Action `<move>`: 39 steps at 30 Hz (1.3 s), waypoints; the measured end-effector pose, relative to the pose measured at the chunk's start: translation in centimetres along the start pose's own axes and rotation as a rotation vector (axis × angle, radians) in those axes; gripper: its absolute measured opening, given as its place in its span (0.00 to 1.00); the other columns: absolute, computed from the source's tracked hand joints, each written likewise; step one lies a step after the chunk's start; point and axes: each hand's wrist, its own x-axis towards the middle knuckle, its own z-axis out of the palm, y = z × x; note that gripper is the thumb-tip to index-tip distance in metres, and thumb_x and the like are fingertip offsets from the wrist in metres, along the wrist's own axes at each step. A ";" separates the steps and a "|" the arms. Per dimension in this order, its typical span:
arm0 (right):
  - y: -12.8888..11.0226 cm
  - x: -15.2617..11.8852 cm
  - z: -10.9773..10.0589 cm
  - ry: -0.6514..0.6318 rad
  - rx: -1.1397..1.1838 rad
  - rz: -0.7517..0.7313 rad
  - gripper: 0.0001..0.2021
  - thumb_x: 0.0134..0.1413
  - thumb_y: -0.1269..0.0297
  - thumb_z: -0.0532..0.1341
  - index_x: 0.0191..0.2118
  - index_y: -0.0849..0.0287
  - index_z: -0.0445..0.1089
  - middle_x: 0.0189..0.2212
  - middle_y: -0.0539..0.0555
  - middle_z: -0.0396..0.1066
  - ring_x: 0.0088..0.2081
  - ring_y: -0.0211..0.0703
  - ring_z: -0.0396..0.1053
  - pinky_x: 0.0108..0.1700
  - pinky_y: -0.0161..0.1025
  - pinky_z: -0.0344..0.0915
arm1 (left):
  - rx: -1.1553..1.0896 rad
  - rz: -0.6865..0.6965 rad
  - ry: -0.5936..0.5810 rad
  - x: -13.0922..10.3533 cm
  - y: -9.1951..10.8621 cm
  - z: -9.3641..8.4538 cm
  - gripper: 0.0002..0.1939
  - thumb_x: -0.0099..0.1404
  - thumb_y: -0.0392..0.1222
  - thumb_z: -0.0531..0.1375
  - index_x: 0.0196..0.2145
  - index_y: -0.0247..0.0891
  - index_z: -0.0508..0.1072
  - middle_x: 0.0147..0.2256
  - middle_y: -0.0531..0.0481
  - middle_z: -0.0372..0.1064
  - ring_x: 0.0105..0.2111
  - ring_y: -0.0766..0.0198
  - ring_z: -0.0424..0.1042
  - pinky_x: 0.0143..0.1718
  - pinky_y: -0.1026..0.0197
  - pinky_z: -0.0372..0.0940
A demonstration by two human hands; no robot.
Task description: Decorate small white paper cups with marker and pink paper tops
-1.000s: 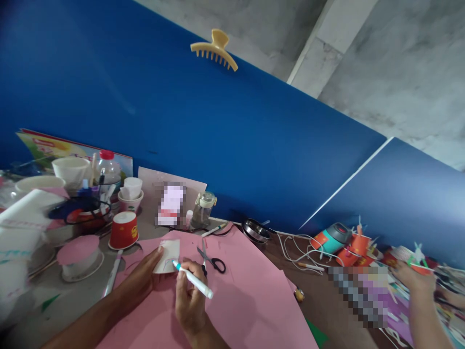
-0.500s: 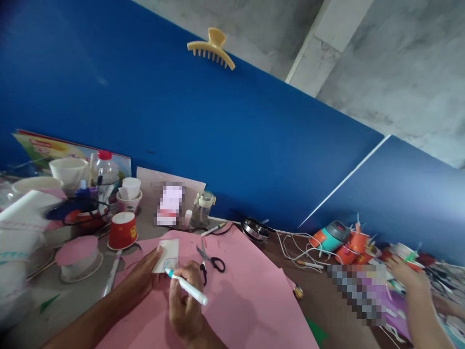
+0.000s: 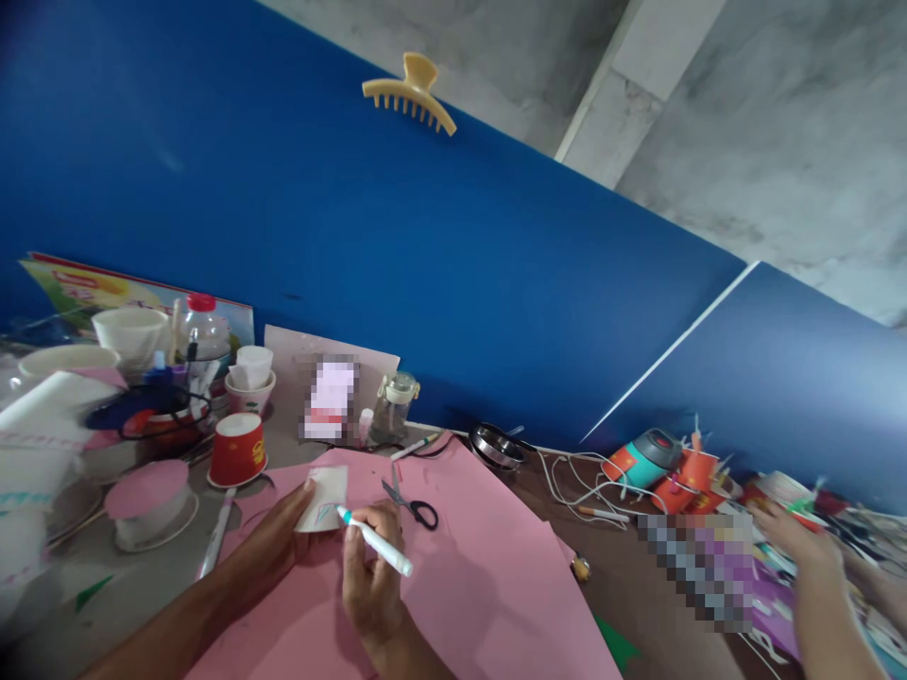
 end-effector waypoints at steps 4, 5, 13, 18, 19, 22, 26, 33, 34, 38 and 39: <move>-0.4 -0.1 0.0 -0.039 0.073 0.018 0.08 0.65 0.68 0.51 0.37 0.56 0.66 0.29 0.52 0.66 0.33 0.43 0.67 0.36 0.41 0.67 | -0.027 -0.010 0.014 0.1 -0.1 -0.2 0.17 0.62 0.56 0.62 0.37 0.38 0.74 0.31 0.50 0.71 0.33 0.59 0.70 0.40 0.56 0.66; -0.6 -0.1 0.0 -0.042 0.079 0.003 0.08 0.65 0.68 0.51 0.36 0.56 0.66 0.29 0.52 0.66 0.33 0.43 0.66 0.36 0.41 0.66 | -0.036 -0.008 0.015 0.2 -0.1 -0.2 0.17 0.62 0.56 0.62 0.36 0.38 0.74 0.31 0.50 0.71 0.32 0.60 0.70 0.39 0.56 0.66; -0.2 -0.3 -0.1 -0.017 0.092 0.066 0.08 0.64 0.66 0.52 0.35 0.57 0.66 0.27 0.51 0.66 0.32 0.43 0.66 0.34 0.39 0.66 | -0.040 -0.025 0.037 0.2 -0.1 -0.2 0.19 0.59 0.57 0.65 0.37 0.37 0.75 0.31 0.50 0.73 0.31 0.62 0.71 0.38 0.58 0.67; 0.9 -0.3 -0.1 0.006 0.114 0.158 0.09 0.66 0.62 0.52 0.36 0.57 0.66 0.26 0.50 0.65 0.28 0.41 0.66 0.29 0.37 0.65 | -0.030 -0.046 0.046 0.0 0.2 0.1 0.18 0.60 0.56 0.64 0.41 0.39 0.77 0.32 0.50 0.75 0.33 0.59 0.72 0.40 0.55 0.68; 1.0 -0.3 0.0 0.003 0.111 0.153 0.09 0.66 0.62 0.52 0.36 0.57 0.66 0.27 0.50 0.65 0.28 0.41 0.66 0.29 0.37 0.65 | -0.032 -0.045 0.046 0.0 0.2 0.1 0.19 0.60 0.55 0.64 0.41 0.39 0.76 0.33 0.49 0.75 0.33 0.59 0.73 0.40 0.55 0.68; 1.1 -0.4 0.0 -0.004 0.102 0.143 0.09 0.66 0.62 0.52 0.37 0.57 0.66 0.28 0.51 0.66 0.28 0.40 0.66 0.29 0.36 0.65 | -0.029 -0.046 0.037 -0.1 0.3 0.1 0.21 0.60 0.56 0.64 0.42 0.38 0.76 0.34 0.48 0.76 0.34 0.59 0.73 0.40 0.56 0.68; 1.0 -0.4 0.1 -0.002 0.096 0.137 0.09 0.66 0.62 0.53 0.37 0.57 0.67 0.27 0.51 0.65 0.28 0.41 0.66 0.29 0.37 0.65 | -0.025 -0.054 0.037 -0.1 0.3 0.0 0.20 0.60 0.56 0.64 0.41 0.36 0.76 0.31 0.49 0.74 0.32 0.61 0.72 0.37 0.58 0.68; 0.1 -0.4 0.0 -0.038 0.096 0.110 0.10 0.64 0.62 0.53 0.34 0.57 0.68 0.28 0.51 0.65 0.31 0.43 0.66 0.33 0.40 0.66 | -0.048 -0.007 0.034 0.1 0.3 0.0 0.20 0.58 0.57 0.66 0.37 0.36 0.75 0.32 0.49 0.74 0.32 0.60 0.71 0.38 0.58 0.67; -0.1 -0.4 0.0 -0.051 0.098 0.097 0.10 0.65 0.61 0.52 0.34 0.57 0.67 0.28 0.51 0.66 0.31 0.43 0.66 0.34 0.40 0.66 | -0.050 -0.006 0.041 0.1 0.2 0.0 0.20 0.58 0.57 0.66 0.36 0.36 0.75 0.31 0.50 0.73 0.31 0.61 0.71 0.37 0.59 0.67; -0.4 -0.4 -0.2 -0.070 0.113 0.060 0.11 0.65 0.61 0.51 0.34 0.56 0.67 0.27 0.51 0.66 0.33 0.44 0.66 0.38 0.42 0.66 | -0.070 -0.013 0.043 0.4 -0.1 -0.3 0.18 0.59 0.56 0.65 0.33 0.37 0.74 0.28 0.52 0.71 0.29 0.63 0.69 0.34 0.60 0.66; -0.3 -0.4 -0.2 -0.059 0.124 0.078 0.11 0.65 0.61 0.51 0.34 0.56 0.67 0.27 0.51 0.66 0.32 0.43 0.66 0.37 0.41 0.66 | -0.074 -0.019 0.035 0.3 -0.1 -0.3 0.18 0.59 0.56 0.65 0.34 0.37 0.74 0.28 0.51 0.71 0.29 0.63 0.70 0.35 0.60 0.67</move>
